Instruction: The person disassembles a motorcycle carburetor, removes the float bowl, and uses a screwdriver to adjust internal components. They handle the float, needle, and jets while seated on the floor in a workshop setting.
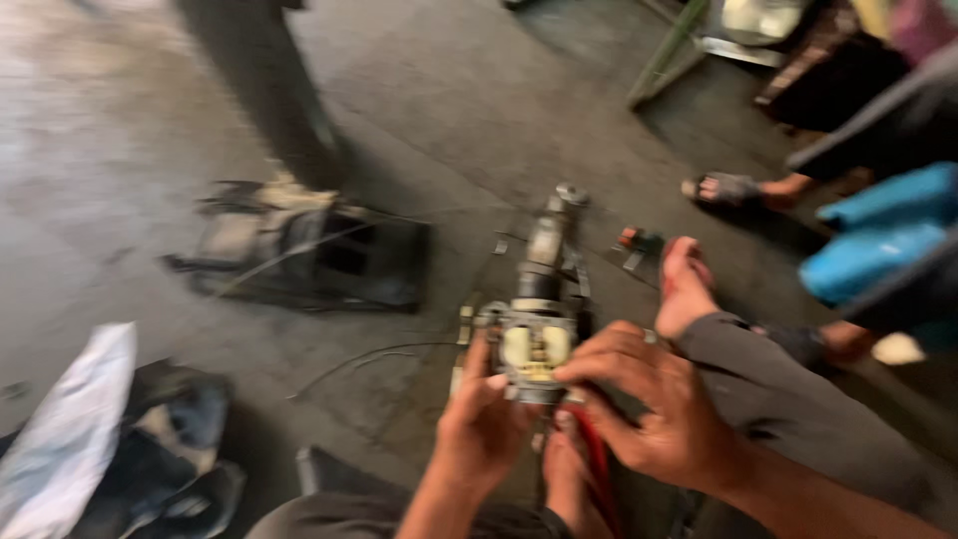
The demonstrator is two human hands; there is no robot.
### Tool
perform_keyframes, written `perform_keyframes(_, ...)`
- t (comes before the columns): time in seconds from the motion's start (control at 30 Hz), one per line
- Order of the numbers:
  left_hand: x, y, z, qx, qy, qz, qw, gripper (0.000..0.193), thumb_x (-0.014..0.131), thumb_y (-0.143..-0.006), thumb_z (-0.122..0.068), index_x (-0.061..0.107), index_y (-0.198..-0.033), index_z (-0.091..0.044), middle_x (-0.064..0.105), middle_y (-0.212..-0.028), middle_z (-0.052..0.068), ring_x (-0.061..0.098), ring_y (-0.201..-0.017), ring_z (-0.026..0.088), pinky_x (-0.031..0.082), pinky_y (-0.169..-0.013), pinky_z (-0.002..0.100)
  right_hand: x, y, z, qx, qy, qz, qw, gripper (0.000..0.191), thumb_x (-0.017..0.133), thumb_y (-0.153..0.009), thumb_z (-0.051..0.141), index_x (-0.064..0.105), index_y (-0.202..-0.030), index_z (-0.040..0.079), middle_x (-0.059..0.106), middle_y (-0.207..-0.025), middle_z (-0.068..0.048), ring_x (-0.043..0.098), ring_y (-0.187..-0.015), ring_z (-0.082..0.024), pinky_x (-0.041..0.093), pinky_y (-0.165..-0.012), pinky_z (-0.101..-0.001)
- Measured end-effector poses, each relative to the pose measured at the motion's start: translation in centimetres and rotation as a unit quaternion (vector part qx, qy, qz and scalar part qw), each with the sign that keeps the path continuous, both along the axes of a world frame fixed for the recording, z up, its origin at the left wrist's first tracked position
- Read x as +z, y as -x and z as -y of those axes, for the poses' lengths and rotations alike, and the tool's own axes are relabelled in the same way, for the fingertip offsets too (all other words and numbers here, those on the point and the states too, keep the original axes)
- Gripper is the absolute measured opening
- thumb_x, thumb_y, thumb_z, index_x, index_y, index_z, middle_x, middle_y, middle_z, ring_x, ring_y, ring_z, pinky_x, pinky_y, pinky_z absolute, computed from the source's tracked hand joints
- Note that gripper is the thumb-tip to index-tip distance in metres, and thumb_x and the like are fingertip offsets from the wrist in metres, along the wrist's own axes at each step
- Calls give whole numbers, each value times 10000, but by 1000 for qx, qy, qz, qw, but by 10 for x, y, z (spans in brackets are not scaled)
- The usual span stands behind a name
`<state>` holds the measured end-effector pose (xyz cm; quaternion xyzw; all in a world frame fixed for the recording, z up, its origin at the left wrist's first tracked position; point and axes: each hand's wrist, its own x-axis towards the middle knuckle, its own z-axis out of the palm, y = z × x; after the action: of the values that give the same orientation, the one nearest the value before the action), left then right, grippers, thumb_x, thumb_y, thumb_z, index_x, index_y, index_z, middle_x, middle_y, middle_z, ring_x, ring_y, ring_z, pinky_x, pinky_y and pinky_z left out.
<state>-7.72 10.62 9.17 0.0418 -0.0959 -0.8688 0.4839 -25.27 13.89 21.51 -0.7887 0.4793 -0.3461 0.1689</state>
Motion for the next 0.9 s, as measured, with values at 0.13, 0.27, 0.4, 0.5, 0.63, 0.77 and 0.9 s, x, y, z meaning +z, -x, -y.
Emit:
perform_keyframes(0.13, 21, 0, 3, 24, 53, 42, 997, 765, 640, -925, -174, 273, -1591, -91, 546, -1401, 131, 595, -1230, 241, 510, -1010, 393, 10, 1, 1, 14, 6, -4, 1000, 255, 784, -834, -8, 702, -1063, 68, 744, -1013, -50, 718, -943, -223, 578, -783, -361)
perform_keyframes(0.27, 26, 3, 1, 42, 70, 71, 994, 736, 688, -943, -172, 290, -1545, -28, 544, -1365, 159, 600, -1238, 264, 513, -1042, 428, 16, -6, 1, 20, 26, -22, 999, 275, 786, -818, -15, 683, -1059, 67, 734, -997, -49, 714, -934, -218, 575, -788, -333)
perform_keyframes(0.4, 22, 4, 3, 45, 44, 83, 995, 745, 696, -919, -186, 303, -1537, -54, 554, -1350, 161, 608, -1200, 262, 522, -988, 439, 13, -8, 3, 7, 39, -42, 998, 274, 779, -824, -29, 681, -1059, 71, 734, -990, -42, 720, -929, -214, 580, -773, -323)
perform_keyframes(0.5, 20, 3, 4, 50, 46, 81, 994, 750, 689, -925, -191, 289, -1545, -53, 554, -1352, 166, 609, -1205, 263, 521, -1000, 440, 13, -6, 5, 23, 55, -69, 996, 298, 761, -816, -52, 677, -1077, 64, 725, -997, -43, 708, -936, -225, 578, -782, -330)
perform_keyframes(0.63, 22, 1, 4, 53, 32, 91, 994, 759, 669, -926, -189, 270, -1562, -79, 557, -1350, 160, 609, -1203, 256, 519, -1005, 424, 19, -7, 7, 49, 55, -100, 992, 378, 723, -766, -86, 705, -1115, 59, 696, -1014, -60, 683, -928, -237, 563, -784, -353)
perform_keyframes(0.77, 22, 0, 5, 61, 53, 99, 992, 756, 661, -939, -167, 268, -1574, -49, 552, -1352, 150, 601, -1218, 248, 519, -1021, 419, 22, -11, 8, 55, 43, -103, 992, 409, 716, -768, -96, 721, -1146, 61, 676, -1023, -64, 664, -917, -226, 559, -770, -343)
perform_keyframes(0.9, 21, 1, 5, 62, 42, 117, 990, 761, 661, -925, -159, 267, -1570, -67, 563, -1342, 151, 612, -1208, 251, 529, -1003, 413, 21, -11, 9, 59, 24, -98, 993, 394, 723, -774, -94, 718, -1137, 59, 680, -1014, -66, 664, -906, -222, 561, -748, -332)
